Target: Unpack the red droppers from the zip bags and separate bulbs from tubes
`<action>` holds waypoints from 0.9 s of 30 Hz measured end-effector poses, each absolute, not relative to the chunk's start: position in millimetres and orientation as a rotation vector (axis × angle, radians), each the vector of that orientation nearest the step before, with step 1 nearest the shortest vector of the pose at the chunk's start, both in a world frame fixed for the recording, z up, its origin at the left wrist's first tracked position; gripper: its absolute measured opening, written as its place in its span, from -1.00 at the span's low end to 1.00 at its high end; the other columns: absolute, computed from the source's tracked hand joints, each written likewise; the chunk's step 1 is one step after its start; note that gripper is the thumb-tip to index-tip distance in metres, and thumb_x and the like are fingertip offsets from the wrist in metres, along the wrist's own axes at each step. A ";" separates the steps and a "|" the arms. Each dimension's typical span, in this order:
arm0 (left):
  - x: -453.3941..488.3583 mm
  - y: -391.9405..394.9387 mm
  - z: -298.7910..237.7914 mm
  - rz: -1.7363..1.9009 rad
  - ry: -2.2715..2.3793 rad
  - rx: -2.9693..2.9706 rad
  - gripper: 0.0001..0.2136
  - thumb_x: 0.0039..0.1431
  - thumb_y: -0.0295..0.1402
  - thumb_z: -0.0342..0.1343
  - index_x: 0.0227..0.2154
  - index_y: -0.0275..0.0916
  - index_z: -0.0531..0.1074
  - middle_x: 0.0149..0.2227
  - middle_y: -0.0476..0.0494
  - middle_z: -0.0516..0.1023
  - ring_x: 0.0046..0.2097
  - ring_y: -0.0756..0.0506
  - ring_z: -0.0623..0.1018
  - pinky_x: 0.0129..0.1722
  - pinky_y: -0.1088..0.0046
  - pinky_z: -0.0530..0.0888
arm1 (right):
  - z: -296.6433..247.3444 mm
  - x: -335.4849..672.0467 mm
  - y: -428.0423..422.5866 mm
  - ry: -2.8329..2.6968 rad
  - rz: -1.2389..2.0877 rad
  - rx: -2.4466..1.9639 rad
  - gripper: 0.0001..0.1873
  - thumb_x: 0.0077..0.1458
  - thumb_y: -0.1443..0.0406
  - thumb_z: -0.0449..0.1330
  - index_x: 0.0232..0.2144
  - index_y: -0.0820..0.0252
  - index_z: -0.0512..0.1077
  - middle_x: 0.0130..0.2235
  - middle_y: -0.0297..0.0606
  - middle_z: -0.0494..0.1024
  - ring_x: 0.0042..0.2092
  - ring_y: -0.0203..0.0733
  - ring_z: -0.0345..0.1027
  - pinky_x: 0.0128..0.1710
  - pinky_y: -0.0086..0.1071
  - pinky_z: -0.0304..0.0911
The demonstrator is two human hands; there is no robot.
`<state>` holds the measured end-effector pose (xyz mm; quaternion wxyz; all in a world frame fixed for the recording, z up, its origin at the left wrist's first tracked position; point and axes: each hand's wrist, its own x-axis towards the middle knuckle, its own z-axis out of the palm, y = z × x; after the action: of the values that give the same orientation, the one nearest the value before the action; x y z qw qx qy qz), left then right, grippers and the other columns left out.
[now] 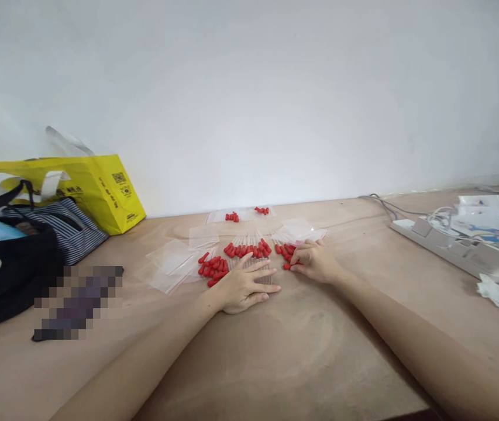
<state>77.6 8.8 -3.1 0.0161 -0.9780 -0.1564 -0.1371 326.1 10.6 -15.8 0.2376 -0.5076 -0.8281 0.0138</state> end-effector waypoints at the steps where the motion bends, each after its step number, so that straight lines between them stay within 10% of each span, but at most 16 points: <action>1: 78.6 10.4 -3.9 -0.422 -0.500 -3.048 -0.70 0.16 -0.33 -0.05 -0.06 0.16 0.28 0.07 0.00 0.31 0.17 -0.14 0.16 0.11 -0.01 -0.01 | -17.2 325.5 11.3 -2.238 0.021 -1.390 -0.85 -0.05 0.19 0.18 -0.53 0.13 0.45 -0.39 -0.31 0.47 -0.27 -0.23 0.22 -0.24 -0.34 -0.07; 27: 97.9 7.9 -14.2 -0.639 -0.602 -2.894 -0.76 0.14 -0.27 -0.06 -0.17 -0.09 0.41 -0.16 -0.07 0.50 -0.05 -0.13 0.37 0.03 0.14 0.07 | -21.4 272.9 36.6 -2.070 -0.327 -1.805 -0.70 0.04 0.17 0.00 -0.41 0.21 0.46 -0.32 -0.14 0.46 -0.20 -0.09 0.19 -0.23 -0.23 -0.12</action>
<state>97.9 7.9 -14.2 0.0587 -0.9553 -0.1987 -0.2110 272.9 36.6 -21.4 0.1866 -0.6411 -0.7353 -0.1161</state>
